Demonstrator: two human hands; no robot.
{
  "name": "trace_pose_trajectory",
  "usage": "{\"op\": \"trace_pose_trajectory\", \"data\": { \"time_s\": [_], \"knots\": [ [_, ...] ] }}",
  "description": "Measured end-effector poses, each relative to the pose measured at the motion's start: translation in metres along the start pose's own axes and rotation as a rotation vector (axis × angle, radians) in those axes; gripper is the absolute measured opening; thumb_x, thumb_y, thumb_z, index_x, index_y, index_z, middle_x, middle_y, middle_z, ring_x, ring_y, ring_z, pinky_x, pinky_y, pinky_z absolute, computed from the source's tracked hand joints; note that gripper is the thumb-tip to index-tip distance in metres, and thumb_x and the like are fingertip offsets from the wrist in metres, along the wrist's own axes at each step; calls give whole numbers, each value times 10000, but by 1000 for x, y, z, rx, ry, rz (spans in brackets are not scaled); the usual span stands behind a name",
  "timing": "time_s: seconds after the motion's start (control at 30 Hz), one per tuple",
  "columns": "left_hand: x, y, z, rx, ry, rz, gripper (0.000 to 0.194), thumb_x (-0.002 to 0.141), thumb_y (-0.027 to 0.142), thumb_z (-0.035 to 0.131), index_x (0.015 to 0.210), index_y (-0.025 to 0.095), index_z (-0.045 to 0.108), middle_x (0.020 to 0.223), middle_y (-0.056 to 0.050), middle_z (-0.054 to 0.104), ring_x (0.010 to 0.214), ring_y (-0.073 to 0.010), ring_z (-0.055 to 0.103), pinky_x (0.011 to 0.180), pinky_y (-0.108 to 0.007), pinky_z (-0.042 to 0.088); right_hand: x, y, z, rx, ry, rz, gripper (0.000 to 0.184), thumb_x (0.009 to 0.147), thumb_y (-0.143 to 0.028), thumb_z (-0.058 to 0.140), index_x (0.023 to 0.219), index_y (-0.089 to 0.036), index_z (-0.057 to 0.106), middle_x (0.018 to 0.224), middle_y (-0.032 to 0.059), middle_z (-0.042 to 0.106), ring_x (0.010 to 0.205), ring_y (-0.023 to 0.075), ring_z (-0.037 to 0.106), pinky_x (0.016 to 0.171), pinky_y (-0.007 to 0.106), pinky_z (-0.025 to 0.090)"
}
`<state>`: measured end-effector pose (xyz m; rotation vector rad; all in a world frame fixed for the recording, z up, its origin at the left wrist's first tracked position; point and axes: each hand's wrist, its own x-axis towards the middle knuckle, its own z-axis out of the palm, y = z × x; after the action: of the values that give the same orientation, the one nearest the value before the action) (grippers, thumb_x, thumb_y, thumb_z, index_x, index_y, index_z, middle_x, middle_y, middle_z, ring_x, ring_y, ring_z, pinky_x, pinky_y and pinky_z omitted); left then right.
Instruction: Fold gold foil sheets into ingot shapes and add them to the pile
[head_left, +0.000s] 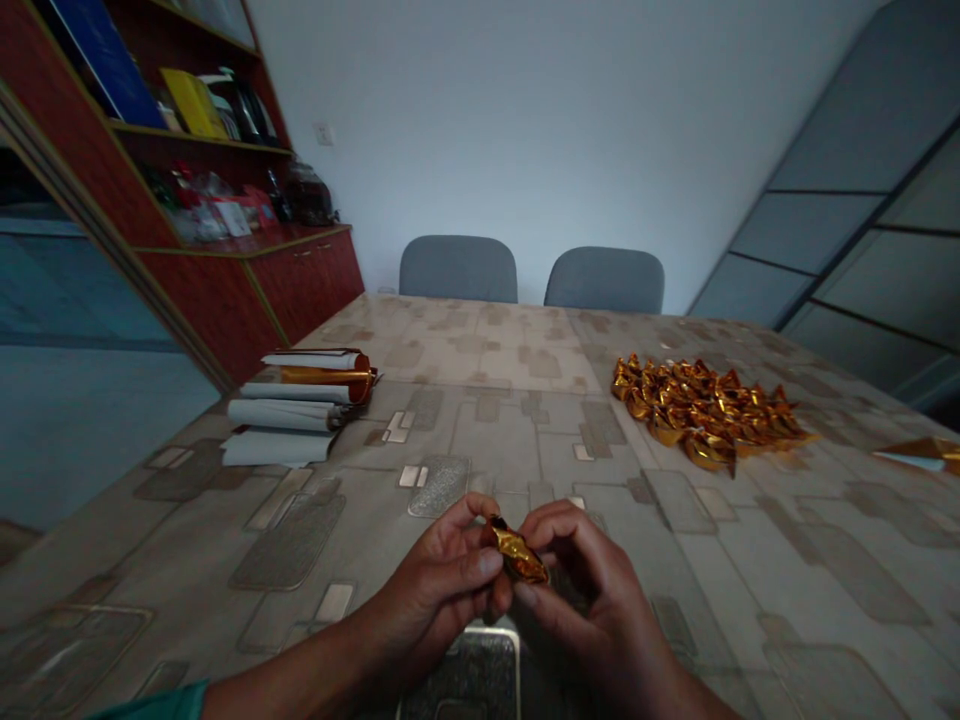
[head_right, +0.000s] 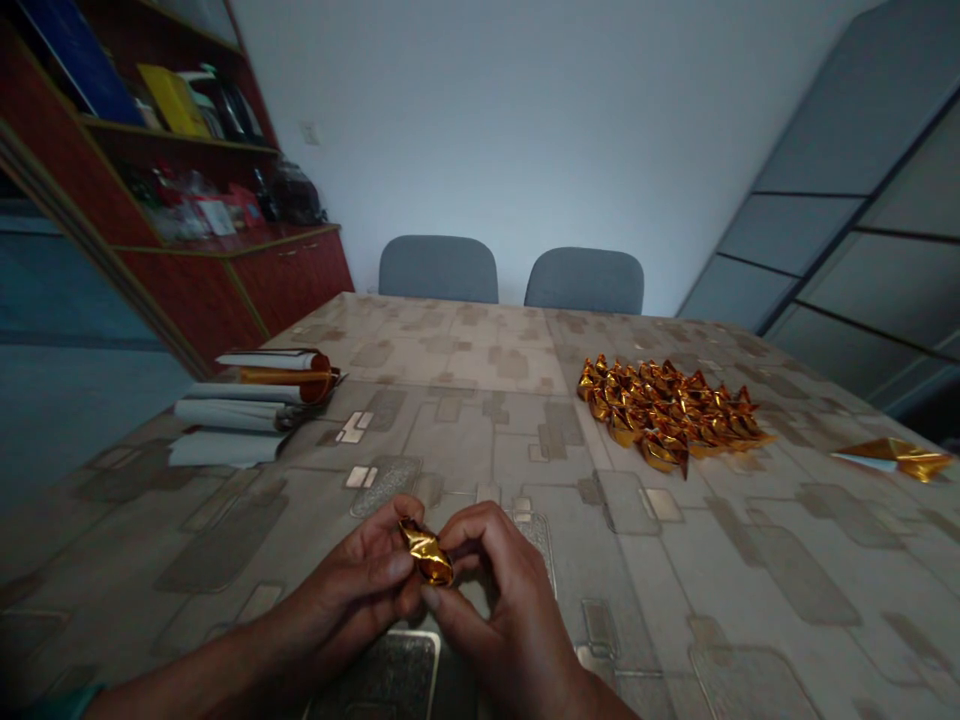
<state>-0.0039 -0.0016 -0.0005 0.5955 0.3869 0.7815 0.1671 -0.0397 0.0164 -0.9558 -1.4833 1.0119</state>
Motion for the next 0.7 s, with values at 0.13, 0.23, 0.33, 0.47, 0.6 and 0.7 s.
{"op": "trace_pose_trajectory", "data": {
  "time_s": [0.13, 0.23, 0.33, 0.47, 0.6, 0.7],
  "knots": [
    [0, 3, -1, 11, -36, -6, 317, 791, 181, 827, 969, 198, 565, 770, 18, 699, 595, -72, 656, 605, -165, 456, -1, -1, 0, -48, 25, -27, 159, 803, -111, 618, 892, -241, 593, 868, 15, 599, 792, 170, 598, 679, 306, 500],
    [0, 3, -3, 38, -49, -5, 322, 782, 199, 839, 971, 186, 579, 762, 15, 698, 613, -81, 668, 629, -178, 467, -3, 0, -1, -75, 30, -48, 177, 810, -100, 622, 905, -248, 598, 875, 11, 603, 797, 169, 600, 680, 304, 497],
    [1, 1, -4, 40, -47, 14, 333, 777, 237, 852, 975, 181, 590, 774, 14, 698, 612, -82, 673, 635, -180, 481, -4, 1, -2, -122, 10, -95, 205, 837, -84, 624, 939, -260, 595, 898, 8, 612, 819, 172, 609, 700, 307, 500],
    [2, 0, -4, 12, -52, -2, 335, 775, 272, 857, 962, 179, 595, 772, 19, 686, 595, -74, 666, 596, -153, 482, -3, 2, -5, -205, -36, -244, 243, 868, -54, 631, 985, -265, 602, 919, 4, 613, 850, 165, 611, 730, 295, 502],
    [2, 1, -4, 1, -62, -44, 343, 765, 272, 863, 960, 173, 599, 819, 3, 685, 591, -71, 665, 592, -152, 490, -3, 2, -6, -252, -52, -274, 241, 874, -56, 642, 1003, -257, 613, 933, 12, 609, 872, 170, 618, 727, 285, 509],
    [1, 3, -4, 13, -56, -70, 353, 756, 285, 867, 955, 174, 597, 848, -10, 683, 580, -76, 657, 588, -168, 502, -3, 1, -5, -253, -55, -266, 220, 883, -73, 626, 1000, -258, 605, 925, 12, 607, 866, 172, 616, 709, 278, 507]
  ]
}}
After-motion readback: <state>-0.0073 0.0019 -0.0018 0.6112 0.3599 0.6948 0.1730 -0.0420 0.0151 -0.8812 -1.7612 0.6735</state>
